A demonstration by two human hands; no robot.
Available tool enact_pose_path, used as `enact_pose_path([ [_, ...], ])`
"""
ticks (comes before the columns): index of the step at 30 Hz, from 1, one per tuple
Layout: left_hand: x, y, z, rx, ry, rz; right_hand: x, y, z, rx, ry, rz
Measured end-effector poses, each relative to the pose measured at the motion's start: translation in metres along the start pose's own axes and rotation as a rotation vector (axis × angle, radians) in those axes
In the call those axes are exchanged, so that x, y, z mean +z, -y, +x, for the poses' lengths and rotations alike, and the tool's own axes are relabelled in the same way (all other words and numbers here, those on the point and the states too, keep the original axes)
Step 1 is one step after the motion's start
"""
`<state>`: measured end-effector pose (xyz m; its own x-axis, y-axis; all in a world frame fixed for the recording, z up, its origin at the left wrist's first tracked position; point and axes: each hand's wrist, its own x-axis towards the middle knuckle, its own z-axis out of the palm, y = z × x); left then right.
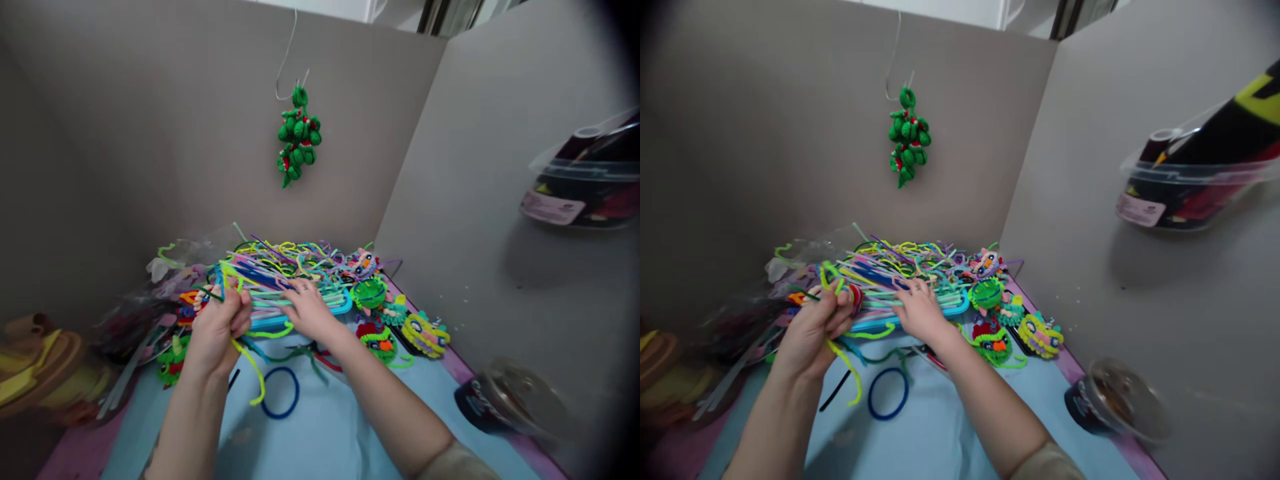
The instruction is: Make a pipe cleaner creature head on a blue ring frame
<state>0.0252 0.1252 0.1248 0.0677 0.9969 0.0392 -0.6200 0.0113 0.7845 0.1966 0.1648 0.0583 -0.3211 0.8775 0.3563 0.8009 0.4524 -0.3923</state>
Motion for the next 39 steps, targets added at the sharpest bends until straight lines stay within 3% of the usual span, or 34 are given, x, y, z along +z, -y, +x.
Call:
enact_pose_path([
  [4, -0.004, 0.002, 0.003, -0.117, -0.006, 0.047, 0.017, -0.008, 0.014, 0.060, 0.039, 0.001],
  [6, -0.006, 0.007, 0.007, -0.137, -0.049, 0.056, 0.011, -0.009, 0.014, 0.049, -0.102, 0.085],
  [9, -0.009, 0.019, 0.012, -0.110, -0.131, 0.157, -0.011, -0.002, 0.005, -0.004, -0.413, 0.237],
  [11, -0.008, 0.030, 0.013, -0.092, -0.136, 0.247, -0.024, 0.008, -0.002, -0.078, -0.476, 0.323],
  [15, 0.003, 0.047, 0.010, -0.055, -0.029, 0.181, -0.030, 0.031, -0.012, -0.295, -0.223, 0.429],
  [17, 0.009, 0.050, 0.009, -0.044, -0.018, 0.057, -0.026, 0.037, -0.012, -0.315, -0.131, 0.429],
  [20, 0.014, 0.052, 0.008, -0.045, -0.035, -0.040, -0.020, 0.038, -0.011, -0.270, -0.096, 0.394],
  [25, 0.013, 0.059, 0.007, -0.018, -0.093, 0.089, -0.019, 0.031, -0.010, -0.271, -0.065, 0.210],
  [28, 0.012, 0.058, 0.009, 0.019, -0.179, 0.098, -0.018, 0.031, -0.010, -0.301, 0.033, 0.105],
  [31, 0.007, 0.041, 0.014, 0.079, -0.248, -0.021, -0.023, 0.035, -0.013, -0.294, 0.128, 0.077],
  [36, -0.013, -0.015, 0.012, 0.248, -0.150, -0.266, -0.046, 0.033, -0.017, -0.339, 0.227, 0.217],
  [39, -0.020, -0.041, 0.003, 0.407, -0.205, -0.242, -0.056, 0.014, -0.014, -0.198, 0.197, 0.150],
])
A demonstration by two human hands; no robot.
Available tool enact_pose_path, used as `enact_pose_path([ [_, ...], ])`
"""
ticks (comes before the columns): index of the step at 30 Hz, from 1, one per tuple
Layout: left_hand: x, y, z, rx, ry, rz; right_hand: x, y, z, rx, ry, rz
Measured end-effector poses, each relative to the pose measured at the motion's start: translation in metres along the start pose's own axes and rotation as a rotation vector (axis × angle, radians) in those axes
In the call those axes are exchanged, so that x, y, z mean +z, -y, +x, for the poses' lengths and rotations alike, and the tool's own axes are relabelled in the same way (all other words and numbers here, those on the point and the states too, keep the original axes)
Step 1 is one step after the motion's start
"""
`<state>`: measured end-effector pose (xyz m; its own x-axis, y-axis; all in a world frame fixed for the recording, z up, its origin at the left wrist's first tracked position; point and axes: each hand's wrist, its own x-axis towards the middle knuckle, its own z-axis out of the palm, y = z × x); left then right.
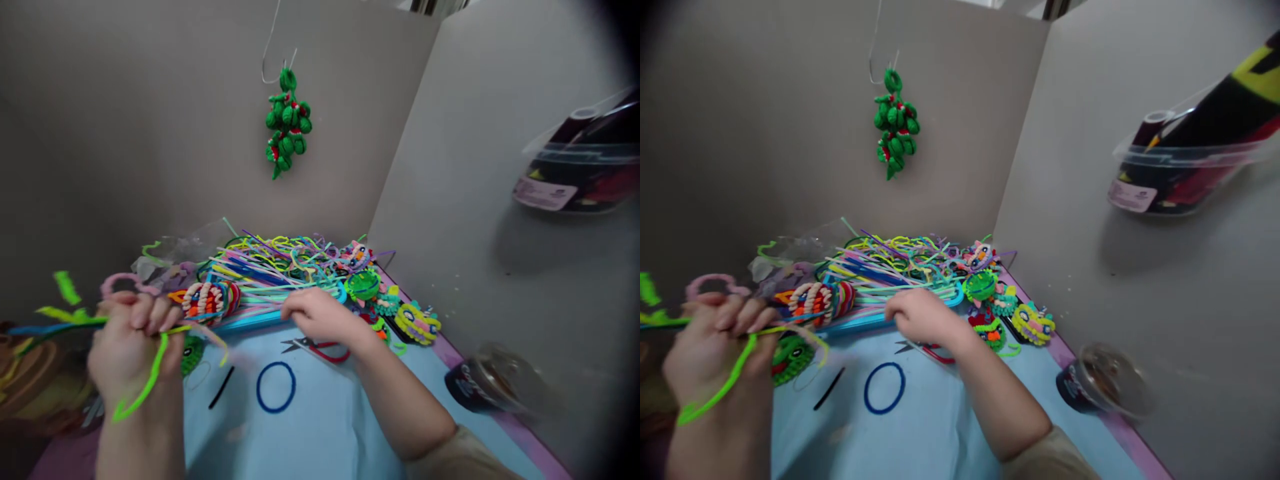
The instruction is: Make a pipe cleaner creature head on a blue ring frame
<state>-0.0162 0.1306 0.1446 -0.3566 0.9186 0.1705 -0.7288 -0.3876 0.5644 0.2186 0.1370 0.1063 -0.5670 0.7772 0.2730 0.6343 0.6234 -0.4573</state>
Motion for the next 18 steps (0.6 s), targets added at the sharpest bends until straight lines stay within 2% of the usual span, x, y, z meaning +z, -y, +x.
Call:
enact_pose_path([
  [2, 0.001, -0.006, -0.002, 0.056, 0.003, 0.064, -0.004, -0.020, 0.001, 0.242, -0.156, -0.134],
  [4, 0.003, -0.001, -0.007, 0.072, 0.043, 0.139, -0.003, -0.041, 0.004, 0.477, -0.319, -0.282],
  [6, 0.005, 0.012, -0.012, 0.051, 0.108, 0.231, -0.001, -0.059, 0.006, 0.651, -0.319, -0.370],
  [8, 0.006, 0.028, -0.018, -0.004, 0.148, 0.318, -0.002, -0.067, 0.007, 0.743, -0.271, -0.402],
  [10, 0.007, 0.045, -0.023, -0.146, 0.144, 0.377, -0.005, -0.063, 0.005, 0.730, -0.361, -0.410],
  [12, 0.007, 0.061, -0.029, -0.290, 0.141, 0.371, -0.009, -0.047, 0.001, 0.626, -0.559, -0.390],
  [14, 0.007, 0.077, -0.035, -0.417, 0.146, 0.367, -0.008, -0.023, -0.001, 0.492, -0.649, -0.312],
  [15, 0.007, 0.085, -0.038, -0.465, 0.144, 0.362, -0.005, -0.012, -0.001, 0.432, -0.609, -0.252],
  [18, 0.007, 0.102, -0.047, -0.486, 0.185, 0.312, 0.008, 0.016, 0.001, 0.303, -0.330, -0.076],
])
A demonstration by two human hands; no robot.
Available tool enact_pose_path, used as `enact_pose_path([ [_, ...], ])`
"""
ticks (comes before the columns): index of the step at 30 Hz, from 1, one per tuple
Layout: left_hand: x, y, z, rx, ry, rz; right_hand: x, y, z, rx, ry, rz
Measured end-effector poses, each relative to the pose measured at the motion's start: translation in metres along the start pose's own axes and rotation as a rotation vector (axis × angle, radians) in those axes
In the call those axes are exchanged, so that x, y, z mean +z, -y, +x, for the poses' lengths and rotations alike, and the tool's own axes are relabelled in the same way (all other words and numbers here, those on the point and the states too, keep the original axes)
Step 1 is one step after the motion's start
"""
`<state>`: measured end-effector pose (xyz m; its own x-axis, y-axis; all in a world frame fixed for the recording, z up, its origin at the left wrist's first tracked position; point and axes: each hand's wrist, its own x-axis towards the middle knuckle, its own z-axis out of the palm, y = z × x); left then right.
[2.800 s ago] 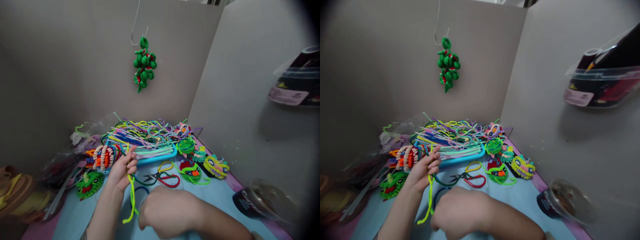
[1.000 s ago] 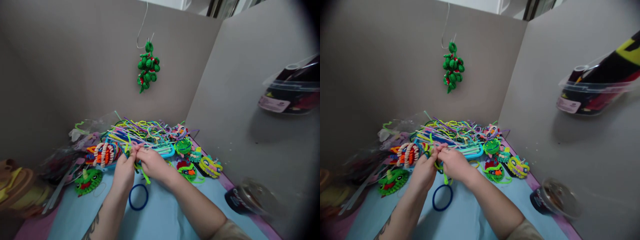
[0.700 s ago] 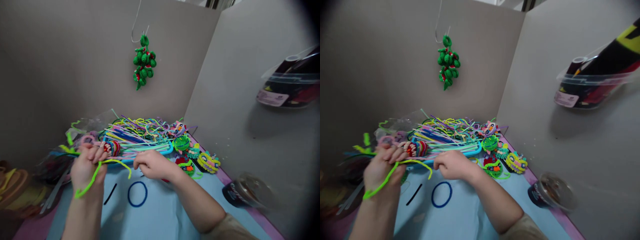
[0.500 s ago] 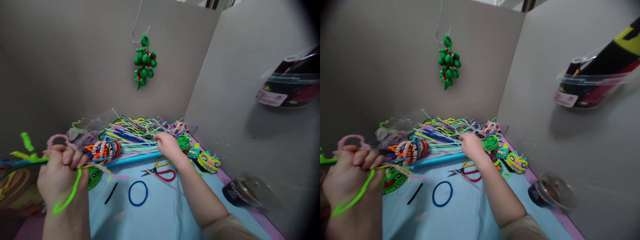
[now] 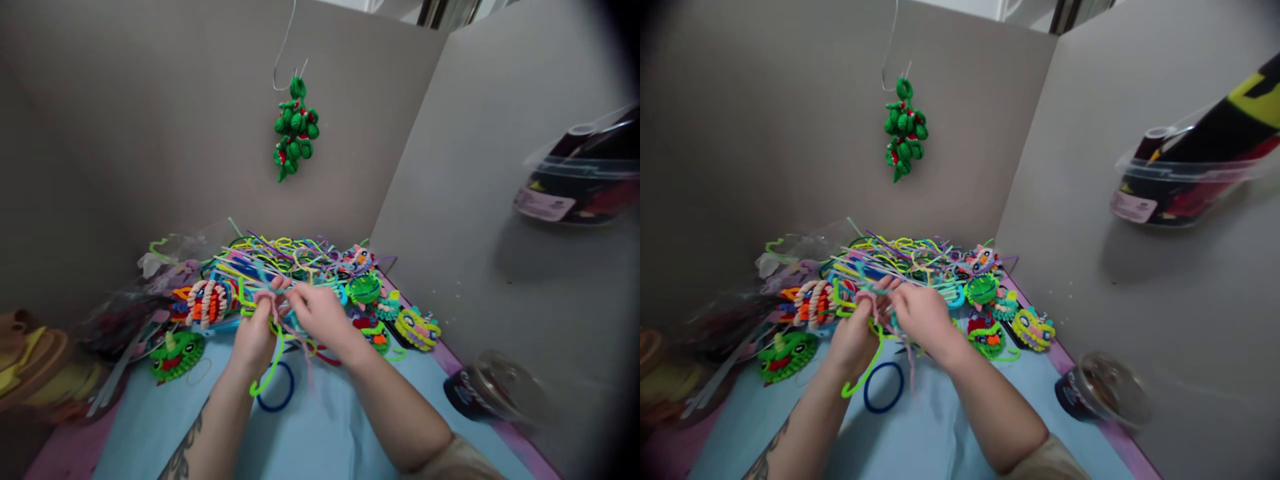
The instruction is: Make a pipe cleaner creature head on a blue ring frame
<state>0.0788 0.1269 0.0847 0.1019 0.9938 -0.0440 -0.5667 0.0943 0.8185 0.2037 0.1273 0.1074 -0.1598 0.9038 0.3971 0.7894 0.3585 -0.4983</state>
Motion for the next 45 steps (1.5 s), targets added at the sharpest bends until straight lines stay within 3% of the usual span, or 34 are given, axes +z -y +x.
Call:
enact_pose_path([
  [4, 0.002, 0.000, -0.001, 0.171, 0.004, -0.013, 0.012, 0.011, -0.003, -0.071, 0.226, 0.096],
  [9, -0.006, -0.033, -0.001, 0.327, -0.078, -0.162, 0.006, 0.008, -0.003, -0.102, 0.385, -0.040],
  [14, -0.015, -0.067, -0.008, 0.435, -0.092, -0.215, -0.005, -0.004, 0.001, -0.065, 0.423, -0.278],
  [16, -0.019, -0.079, -0.010, 0.484, -0.143, -0.229, -0.011, -0.019, 0.006, 0.056, 0.419, -0.338],
  [18, -0.023, -0.086, -0.010, 0.493, -0.173, -0.234, -0.016, -0.039, 0.012, 0.263, 0.258, -0.386],
  [20, -0.025, -0.086, -0.009, 0.471, -0.161, -0.238, -0.020, -0.061, 0.019, 0.397, -0.056, -0.426],
  [22, -0.023, -0.079, -0.008, 0.429, -0.113, -0.216, -0.020, -0.083, 0.024, 0.416, -0.276, -0.458],
  [27, -0.015, -0.055, -0.007, 0.224, -0.018, -0.011, -0.021, -0.109, 0.030, 0.312, -0.190, -0.375],
  [30, -0.013, -0.042, -0.006, 0.041, 0.046, -0.051, -0.028, -0.091, 0.023, 0.179, -0.307, -0.236],
  [33, -0.004, -0.024, -0.007, -0.142, 0.028, -0.064, -0.030, -0.056, 0.012, 0.032, -0.422, -0.106],
  [36, 0.007, -0.005, -0.009, -0.348, 0.036, -0.074, -0.021, -0.022, 0.001, -0.217, -0.278, -0.125],
  [40, 0.008, 0.005, -0.005, -0.422, -0.002, -0.221, -0.007, 0.003, -0.007, -0.510, 0.036, -0.201],
  [42, 0.003, 0.003, -0.001, -0.435, 0.009, -0.233, -0.006, 0.008, -0.009, -0.568, 0.129, -0.223],
  [45, -0.005, 0.000, 0.002, -0.415, 0.049, -0.190, -0.011, 0.009, -0.012, -0.542, 0.203, -0.255],
])
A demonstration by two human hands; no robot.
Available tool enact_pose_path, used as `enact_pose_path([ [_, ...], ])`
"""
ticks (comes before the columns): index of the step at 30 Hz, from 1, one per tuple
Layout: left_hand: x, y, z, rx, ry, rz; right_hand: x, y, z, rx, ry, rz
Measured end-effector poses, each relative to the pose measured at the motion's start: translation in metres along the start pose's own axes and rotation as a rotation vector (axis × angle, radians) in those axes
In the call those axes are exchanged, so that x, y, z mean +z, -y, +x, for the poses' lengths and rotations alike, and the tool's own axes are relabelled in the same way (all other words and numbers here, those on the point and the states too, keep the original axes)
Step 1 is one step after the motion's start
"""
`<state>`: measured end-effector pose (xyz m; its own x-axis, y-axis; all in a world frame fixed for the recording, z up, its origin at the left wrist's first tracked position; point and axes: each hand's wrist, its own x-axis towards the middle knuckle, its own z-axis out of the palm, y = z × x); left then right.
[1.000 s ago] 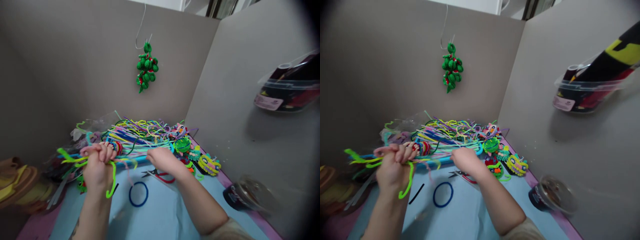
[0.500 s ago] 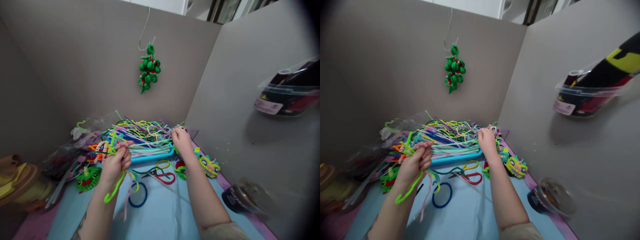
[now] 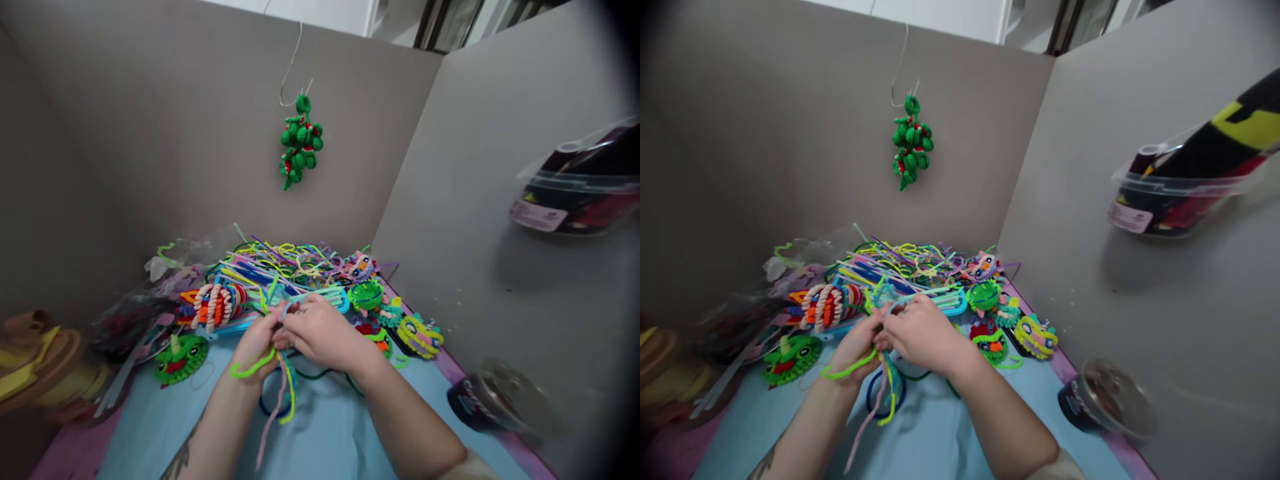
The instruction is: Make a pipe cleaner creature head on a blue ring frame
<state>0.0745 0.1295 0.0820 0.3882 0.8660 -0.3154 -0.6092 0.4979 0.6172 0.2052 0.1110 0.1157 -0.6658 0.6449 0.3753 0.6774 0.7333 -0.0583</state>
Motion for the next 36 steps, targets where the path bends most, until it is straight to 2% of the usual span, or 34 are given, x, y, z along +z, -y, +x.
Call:
enact_pose_path([
  [3, -0.004, 0.000, 0.001, 0.053, 0.013, 0.070, -0.004, 0.001, -0.004, 0.050, 0.091, -0.005],
  [6, -0.008, -0.002, 0.004, 0.132, -0.018, 0.158, -0.005, 0.001, -0.007, 0.063, 0.178, 0.044],
  [8, -0.012, -0.007, 0.005, 0.176, -0.047, 0.165, -0.006, -0.003, -0.011, 0.124, 0.204, 0.100],
  [12, -0.020, -0.024, 0.004, 0.255, -0.105, 0.055, -0.013, -0.027, -0.022, 0.363, 0.187, 0.148],
  [16, -0.025, -0.032, 0.003, 0.297, -0.092, 0.067, -0.019, -0.054, -0.029, 0.431, 0.179, 0.262],
  [18, -0.025, -0.028, 0.004, 0.270, -0.043, 0.120, -0.016, -0.060, -0.026, 0.477, 0.115, 0.323],
  [20, -0.025, -0.023, 0.005, 0.226, 0.026, 0.176, -0.009, -0.059, -0.019, 0.557, -0.025, 0.356],
  [22, -0.023, -0.017, 0.007, 0.195, 0.068, 0.236, 0.001, -0.053, -0.010, 0.576, -0.138, 0.443],
  [26, -0.021, -0.011, 0.009, 0.191, 0.046, 0.357, 0.016, -0.031, 0.006, 0.381, -0.165, 0.673],
  [28, -0.022, -0.012, 0.009, 0.203, 0.054, 0.382, 0.021, -0.026, 0.010, 0.365, -0.229, 0.702],
  [30, -0.024, -0.018, 0.008, 0.204, 0.070, 0.362, 0.027, -0.030, 0.012, 0.462, -0.325, 0.760],
  [32, -0.027, -0.027, 0.004, 0.181, 0.085, 0.287, 0.035, -0.042, 0.012, 0.617, -0.414, 0.881],
  [34, -0.030, -0.038, -0.002, 0.187, 0.118, 0.153, 0.044, -0.057, 0.011, 0.768, -0.487, 1.064],
  [36, -0.033, -0.047, -0.008, 0.257, 0.159, 0.003, 0.052, -0.070, 0.012, 0.900, -0.546, 1.295],
])
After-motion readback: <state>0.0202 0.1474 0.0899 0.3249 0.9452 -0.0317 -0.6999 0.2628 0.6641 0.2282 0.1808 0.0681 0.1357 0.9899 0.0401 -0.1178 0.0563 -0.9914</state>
